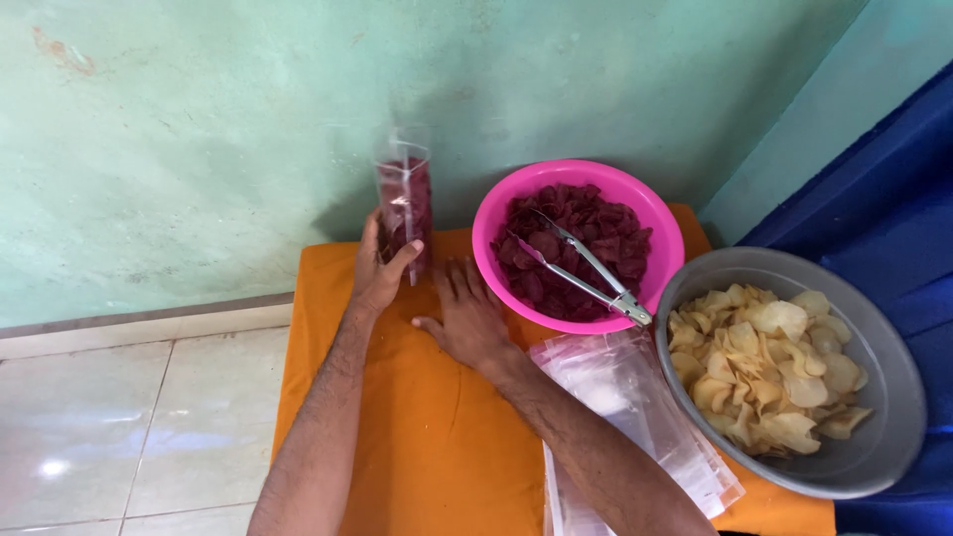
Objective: Using tongs to pack purple chips from a bowl into a plastic bag.
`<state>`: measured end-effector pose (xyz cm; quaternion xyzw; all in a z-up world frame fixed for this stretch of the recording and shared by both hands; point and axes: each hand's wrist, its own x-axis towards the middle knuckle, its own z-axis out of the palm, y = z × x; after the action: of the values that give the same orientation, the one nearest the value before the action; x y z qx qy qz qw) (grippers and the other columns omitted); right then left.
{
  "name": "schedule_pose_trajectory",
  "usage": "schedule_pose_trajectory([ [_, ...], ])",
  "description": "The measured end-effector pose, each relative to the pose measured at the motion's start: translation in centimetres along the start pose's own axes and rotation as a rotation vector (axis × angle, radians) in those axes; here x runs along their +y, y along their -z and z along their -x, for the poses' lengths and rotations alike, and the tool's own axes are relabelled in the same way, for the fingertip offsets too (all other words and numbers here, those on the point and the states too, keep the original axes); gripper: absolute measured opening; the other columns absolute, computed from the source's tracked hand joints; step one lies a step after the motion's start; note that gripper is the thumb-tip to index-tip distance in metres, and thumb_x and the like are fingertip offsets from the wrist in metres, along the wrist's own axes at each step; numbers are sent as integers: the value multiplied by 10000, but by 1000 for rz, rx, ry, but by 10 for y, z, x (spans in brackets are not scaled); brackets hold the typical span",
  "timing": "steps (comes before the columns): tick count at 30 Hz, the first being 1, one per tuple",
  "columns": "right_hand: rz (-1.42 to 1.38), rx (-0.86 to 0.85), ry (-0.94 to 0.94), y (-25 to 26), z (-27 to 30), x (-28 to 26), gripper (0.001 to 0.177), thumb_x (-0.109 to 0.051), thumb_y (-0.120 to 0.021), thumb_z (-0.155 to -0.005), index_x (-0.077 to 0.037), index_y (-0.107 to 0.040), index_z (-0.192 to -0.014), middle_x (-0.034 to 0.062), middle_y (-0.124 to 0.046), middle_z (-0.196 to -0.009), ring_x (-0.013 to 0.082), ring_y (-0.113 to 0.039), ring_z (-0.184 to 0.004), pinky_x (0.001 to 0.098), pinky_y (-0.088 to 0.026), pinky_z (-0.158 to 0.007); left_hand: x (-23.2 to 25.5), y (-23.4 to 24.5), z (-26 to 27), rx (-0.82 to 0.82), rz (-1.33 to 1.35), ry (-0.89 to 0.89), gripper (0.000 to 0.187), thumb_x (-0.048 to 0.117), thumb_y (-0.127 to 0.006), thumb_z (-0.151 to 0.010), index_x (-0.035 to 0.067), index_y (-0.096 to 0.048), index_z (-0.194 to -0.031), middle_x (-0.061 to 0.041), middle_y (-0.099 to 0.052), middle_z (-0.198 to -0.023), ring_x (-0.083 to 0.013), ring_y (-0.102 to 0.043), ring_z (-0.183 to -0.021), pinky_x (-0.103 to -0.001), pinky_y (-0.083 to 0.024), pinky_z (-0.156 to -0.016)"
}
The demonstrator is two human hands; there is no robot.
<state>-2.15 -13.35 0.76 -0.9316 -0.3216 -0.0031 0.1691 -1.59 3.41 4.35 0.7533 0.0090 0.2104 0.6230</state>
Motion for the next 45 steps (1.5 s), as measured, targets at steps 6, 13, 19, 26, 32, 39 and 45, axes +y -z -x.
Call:
schedule_pose_trajectory([
  [6, 10, 21, 7, 13, 10, -6, 724, -599, -410, -1027, -101, -395, -1552, 178, -340, -1631, 371, -183, -1561, 594, -181, -1230, 9, 3, -13, -24, -7, -47, 832, 317, -792, -895, 123, -308, -1544, -227, -456, -1495, -417, -420, -1433, -604, -337, -1201],
  [13, -26, -20, -27, 9, 10, -4, 727, -603, -426, -1018, -124, -377, -1563, 167, -320, -1647, 359, -165, -1567, 600, -151, -1235, -25, 18, -29, -36, -114, 123, 859, 248, -756, -905, 105, -254, -1587, -216, -462, -1533, -409, -457, -1424, -535, -416, -1186],
  [19, -62, -22, -26, 9, 5, -1, 705, -580, -459, -1012, -119, -408, -1543, 160, -303, -1659, 359, -160, -1569, 605, -155, -1233, 7, 9, -30, -64, -227, 58, 1000, 374, -883, -803, 73, -305, -1562, -210, -524, -1464, -387, -529, -1350, -501, -488, -1129],
  [26, -36, 14, -8, 17, 10, -7, 658, -585, -478, -998, -139, -477, -1483, 139, -417, -1575, 345, -232, -1537, 594, -213, -1215, 10, -37, -32, -76, -233, -77, 872, 285, -901, -798, 57, -420, -1489, -225, -613, -1376, -432, -583, -1282, -563, -514, -1085],
  [32, -78, -40, -36, 29, 11, -8, 625, -548, -492, -995, -143, -485, -1471, 132, -435, -1550, 349, -241, -1529, 600, -237, -1202, 7, -56, -34, -72, -182, -72, 773, 237, -863, -851, 77, -416, -1460, -223, -625, -1352, -418, -580, -1288, -573, -495, -1104],
  [39, -67, -54, -34, 42, 12, -13, 620, -537, -504, -986, -146, -485, -1468, 125, -432, -1544, 339, -238, -1524, 583, -270, -1191, 6, -42, -46, -181, -295, -179, 656, 122, -773, -889, 52, -461, -1461, -235, -611, -1337, -411, -579, -1275, -568, -500, -1082],
  [45, -94, -50, -27, 37, 13, -11, 642, -534, -485, -1005, -121, -458, -1497, 142, -394, -1581, 352, -220, -1531, 587, -254, -1203, -26, -35, -44, -287, -317, -90, 739, 77, -748, -861, 106, -411, -1518, -174, -597, -1348, -368, -560, -1298, -548, -477, -1102],
])
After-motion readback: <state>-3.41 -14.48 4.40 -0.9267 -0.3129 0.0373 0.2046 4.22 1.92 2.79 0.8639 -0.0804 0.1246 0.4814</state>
